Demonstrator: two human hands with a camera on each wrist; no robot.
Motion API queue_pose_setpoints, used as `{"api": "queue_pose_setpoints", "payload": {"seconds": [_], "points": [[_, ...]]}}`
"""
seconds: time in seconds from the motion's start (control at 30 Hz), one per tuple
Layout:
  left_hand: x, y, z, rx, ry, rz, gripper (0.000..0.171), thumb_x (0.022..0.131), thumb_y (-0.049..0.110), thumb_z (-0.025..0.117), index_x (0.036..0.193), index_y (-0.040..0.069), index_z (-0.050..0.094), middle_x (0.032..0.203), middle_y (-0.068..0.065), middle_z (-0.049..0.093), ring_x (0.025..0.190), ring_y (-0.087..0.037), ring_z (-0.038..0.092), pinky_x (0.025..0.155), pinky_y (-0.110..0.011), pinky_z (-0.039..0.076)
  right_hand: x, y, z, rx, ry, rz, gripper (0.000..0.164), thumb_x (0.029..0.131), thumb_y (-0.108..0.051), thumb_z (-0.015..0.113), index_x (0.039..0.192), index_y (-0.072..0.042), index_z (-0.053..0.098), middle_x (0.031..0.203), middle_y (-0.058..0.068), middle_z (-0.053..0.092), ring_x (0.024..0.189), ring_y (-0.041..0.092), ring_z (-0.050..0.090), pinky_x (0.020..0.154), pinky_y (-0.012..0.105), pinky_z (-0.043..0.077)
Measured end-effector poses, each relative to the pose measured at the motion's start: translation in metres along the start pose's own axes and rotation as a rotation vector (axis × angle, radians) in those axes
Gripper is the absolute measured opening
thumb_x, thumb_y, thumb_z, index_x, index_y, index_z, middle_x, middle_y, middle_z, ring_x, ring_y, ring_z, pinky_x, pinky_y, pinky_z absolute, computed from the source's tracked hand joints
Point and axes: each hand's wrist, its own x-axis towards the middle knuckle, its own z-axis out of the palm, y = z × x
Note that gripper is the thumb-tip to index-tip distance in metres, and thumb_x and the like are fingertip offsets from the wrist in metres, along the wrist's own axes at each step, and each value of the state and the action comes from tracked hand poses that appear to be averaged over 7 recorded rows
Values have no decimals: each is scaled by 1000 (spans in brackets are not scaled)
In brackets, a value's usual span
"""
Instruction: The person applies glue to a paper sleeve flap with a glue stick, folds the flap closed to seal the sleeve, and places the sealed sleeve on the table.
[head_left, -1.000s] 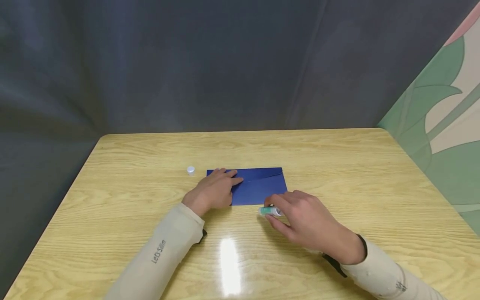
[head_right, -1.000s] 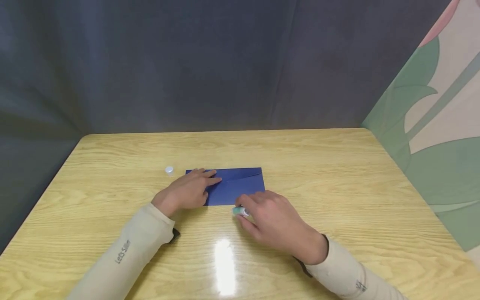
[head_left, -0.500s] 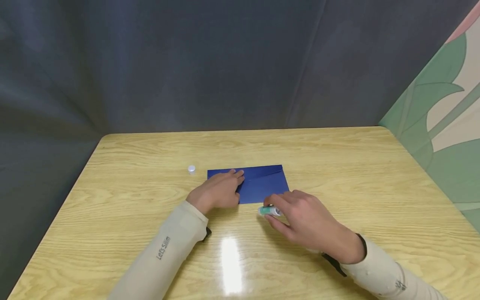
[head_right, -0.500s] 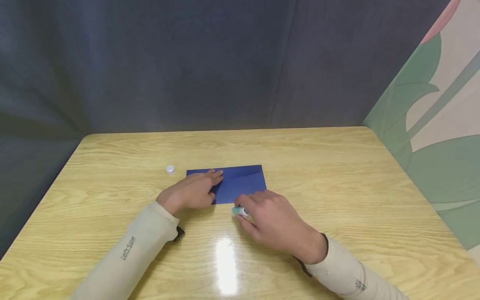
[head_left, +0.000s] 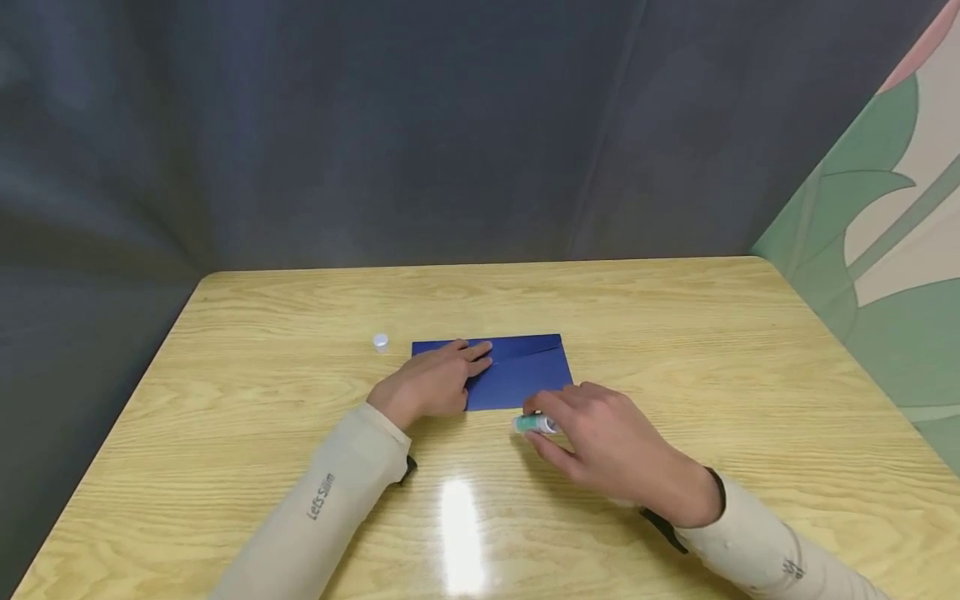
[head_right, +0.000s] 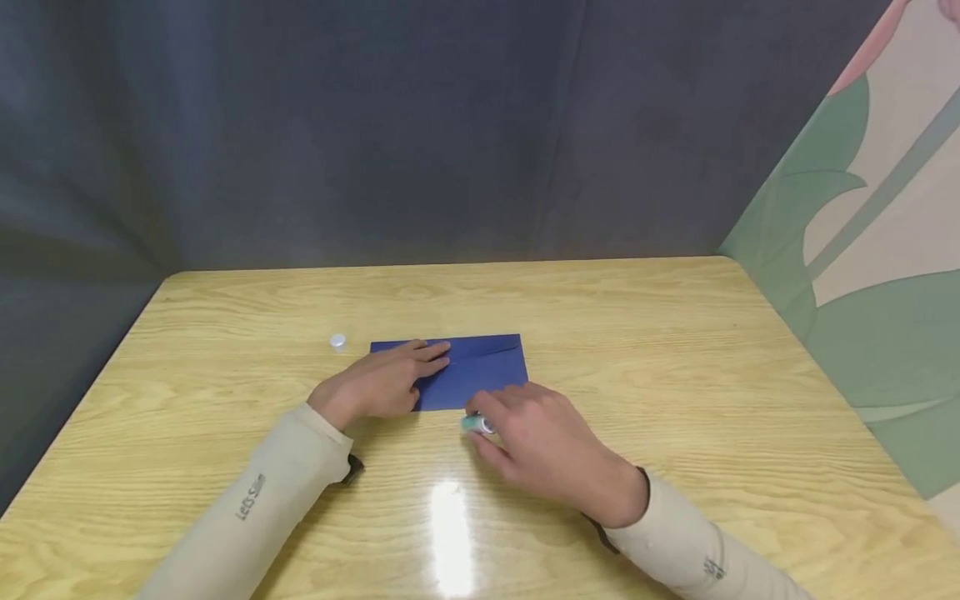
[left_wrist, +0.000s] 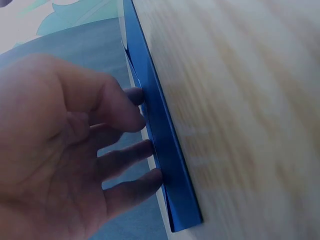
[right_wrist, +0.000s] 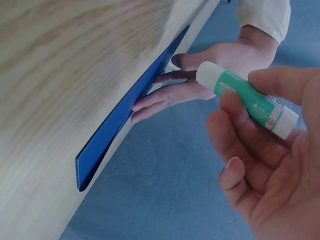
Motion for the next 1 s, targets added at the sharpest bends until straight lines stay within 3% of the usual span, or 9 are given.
{"api": "queue_pose_setpoints", "payload": {"seconds": [0.23, 0.43, 0.6, 0.8, 1.0], "points": [[6, 0, -3, -16, 9, 23, 56, 101, 10, 41, 155, 21, 35, 166, 8, 23, 156, -22, 15, 124, -44, 25, -2, 3, -2, -9, 2, -1, 23, 83, -28, 79, 100, -17, 68, 79, -8, 69, 65, 4, 58, 59, 23, 49], [10, -7, -2, -63, 107, 52, 49, 101, 11, 44, 151, 10, 44, 163, 0, 31, 152, -22, 29, 122, -39, 30, -1, 5, -1, -12, 11, 1, 22, 85, -30, 77, 101, -19, 68, 77, -10, 67, 64, 2, 57, 60, 23, 49], [8, -13, -7, -114, 157, 60, 48, 102, 13, 45, 150, 5, 43, 162, -5, 33, 151, -25, 29, 123, -41, 28, 1, 6, 0, -20, 22, -5, 23, 85, -29, 77, 102, -17, 68, 76, -9, 66, 64, 4, 57, 59, 23, 49], [-10, -13, -22, -92, 297, 90, 44, 101, 12, 47, 145, 8, 52, 155, -6, 45, 146, -24, 39, 114, -41, 42, 4, 11, -4, 59, 15, 73, 24, 85, -27, 78, 104, -17, 67, 82, -8, 70, 65, 2, 58, 59, 22, 48], [-37, -4, -30, -87, 416, 155, 39, 101, 18, 52, 139, 12, 60, 144, -3, 58, 135, -20, 53, 106, -41, 49, 10, 16, -6, 154, -13, 163, 22, 88, -27, 75, 106, -19, 66, 77, -11, 66, 58, -3, 43, 55, 17, 39]]}}
